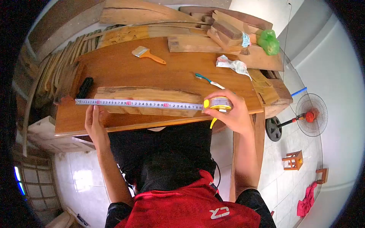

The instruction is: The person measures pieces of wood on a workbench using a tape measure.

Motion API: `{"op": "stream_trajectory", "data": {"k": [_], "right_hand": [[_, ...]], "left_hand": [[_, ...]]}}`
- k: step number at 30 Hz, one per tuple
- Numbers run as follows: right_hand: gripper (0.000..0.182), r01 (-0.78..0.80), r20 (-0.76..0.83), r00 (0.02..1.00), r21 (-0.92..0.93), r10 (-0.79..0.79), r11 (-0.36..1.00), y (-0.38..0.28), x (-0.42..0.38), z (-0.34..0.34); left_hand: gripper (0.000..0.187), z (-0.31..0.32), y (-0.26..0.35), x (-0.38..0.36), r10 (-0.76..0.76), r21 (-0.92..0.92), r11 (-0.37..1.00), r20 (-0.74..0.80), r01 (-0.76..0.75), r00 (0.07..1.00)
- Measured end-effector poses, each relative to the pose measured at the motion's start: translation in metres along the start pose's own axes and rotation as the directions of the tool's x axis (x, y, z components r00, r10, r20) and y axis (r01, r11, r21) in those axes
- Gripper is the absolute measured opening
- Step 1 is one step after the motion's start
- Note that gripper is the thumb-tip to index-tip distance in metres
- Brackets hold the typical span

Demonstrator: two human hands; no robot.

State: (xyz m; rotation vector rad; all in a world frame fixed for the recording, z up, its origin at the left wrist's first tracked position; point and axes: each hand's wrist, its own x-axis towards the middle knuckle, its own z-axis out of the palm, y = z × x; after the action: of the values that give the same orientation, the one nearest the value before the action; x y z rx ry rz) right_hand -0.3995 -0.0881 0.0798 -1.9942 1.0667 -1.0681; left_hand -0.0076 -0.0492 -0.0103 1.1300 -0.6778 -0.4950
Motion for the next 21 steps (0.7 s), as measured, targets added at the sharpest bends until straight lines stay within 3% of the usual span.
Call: {"op": "stream_trajectory", "data": {"k": [6,12,15,21], "right_hand": [[0.037,-0.013,0.001,1.0,0.069,0.013,0.998,0.0,0.0,0.001],[0.036,0.005,-0.012,1.0,-0.004,-0.005,1.0,0.002,0.0,0.001],[0.035,0.009,-0.023,1.0,-0.014,-0.01,1.0,0.0,0.0,0.003],[0.036,0.021,-0.024,0.999,-0.058,-0.022,0.998,-0.001,0.0,0.003]], "left_hand": [[0.034,-0.003,0.001,0.0,-0.033,0.028,0.999,0.055,0.031,0.998],[0.034,-0.001,0.0,-0.001,-0.039,0.032,0.999,0.004,0.039,0.999],[0.028,0.003,0.003,-0.002,-0.064,-0.075,0.995,-0.031,0.062,0.997],[0.031,0.003,0.007,-0.003,-0.029,0.038,0.999,0.012,0.028,1.0]]}}
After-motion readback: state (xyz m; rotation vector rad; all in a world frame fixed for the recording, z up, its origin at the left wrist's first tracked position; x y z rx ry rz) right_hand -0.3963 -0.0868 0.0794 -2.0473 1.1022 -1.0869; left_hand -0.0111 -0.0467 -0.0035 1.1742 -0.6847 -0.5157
